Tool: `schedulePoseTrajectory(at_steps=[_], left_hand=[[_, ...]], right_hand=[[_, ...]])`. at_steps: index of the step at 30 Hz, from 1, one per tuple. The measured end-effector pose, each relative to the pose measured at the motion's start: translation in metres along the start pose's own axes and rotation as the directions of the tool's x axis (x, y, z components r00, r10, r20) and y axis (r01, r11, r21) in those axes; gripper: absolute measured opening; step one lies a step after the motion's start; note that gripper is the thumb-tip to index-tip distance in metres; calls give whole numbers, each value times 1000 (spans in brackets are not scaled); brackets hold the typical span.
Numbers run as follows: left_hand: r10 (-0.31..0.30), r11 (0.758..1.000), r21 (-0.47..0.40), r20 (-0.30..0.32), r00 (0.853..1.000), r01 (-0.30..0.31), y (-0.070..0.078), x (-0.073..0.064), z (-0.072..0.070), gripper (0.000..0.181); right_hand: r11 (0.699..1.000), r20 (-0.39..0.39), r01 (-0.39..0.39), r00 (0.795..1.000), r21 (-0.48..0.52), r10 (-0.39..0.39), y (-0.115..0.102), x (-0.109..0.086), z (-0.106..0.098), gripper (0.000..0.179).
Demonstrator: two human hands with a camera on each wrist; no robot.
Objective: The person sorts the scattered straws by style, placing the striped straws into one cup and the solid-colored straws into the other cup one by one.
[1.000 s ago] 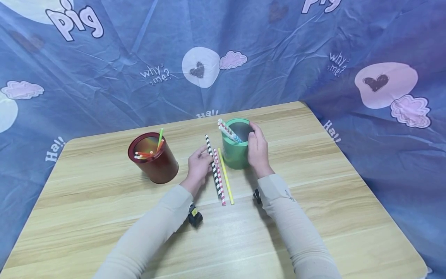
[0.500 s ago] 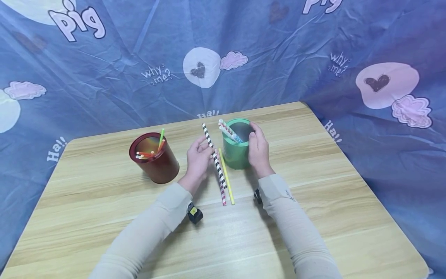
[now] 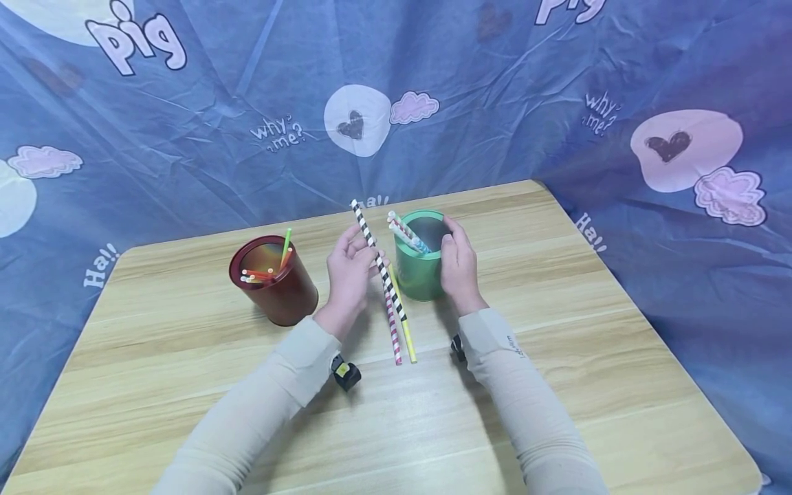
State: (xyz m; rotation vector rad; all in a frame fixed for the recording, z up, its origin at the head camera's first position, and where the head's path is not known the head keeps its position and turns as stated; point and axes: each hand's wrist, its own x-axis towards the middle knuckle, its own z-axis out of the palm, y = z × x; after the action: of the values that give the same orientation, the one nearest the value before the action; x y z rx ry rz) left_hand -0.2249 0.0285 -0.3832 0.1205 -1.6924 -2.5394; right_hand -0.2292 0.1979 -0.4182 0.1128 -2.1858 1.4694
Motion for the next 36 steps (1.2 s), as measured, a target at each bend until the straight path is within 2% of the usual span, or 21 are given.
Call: schedulePoseTrajectory(at_steps=[5,17,26,31,36], left_hand=[[42,999,-31,-9,999,-43,8,0,3,60],[135,982,-123,-81,988,-144,28,4,11,58],[218,935,-266,-84,972,-233,39,4,17,50],[253,912,-305,-105,962,-274,43,5,18,50],[304,886,-340,-91,948,-316,44,7,19,51]], right_hand=[[1000,1,3,1000,5,-3,0,0,0,43],[1000,4,-13,1000,-3,13,-1,-1,-1,43],[1000,7,-10,1000,5,10,-2,0,-1,43],[1000,7,-14,1000,8,14,-2,-1,0,43],[1000,4,-13,1000,5,13,-1,-1,0,43]])
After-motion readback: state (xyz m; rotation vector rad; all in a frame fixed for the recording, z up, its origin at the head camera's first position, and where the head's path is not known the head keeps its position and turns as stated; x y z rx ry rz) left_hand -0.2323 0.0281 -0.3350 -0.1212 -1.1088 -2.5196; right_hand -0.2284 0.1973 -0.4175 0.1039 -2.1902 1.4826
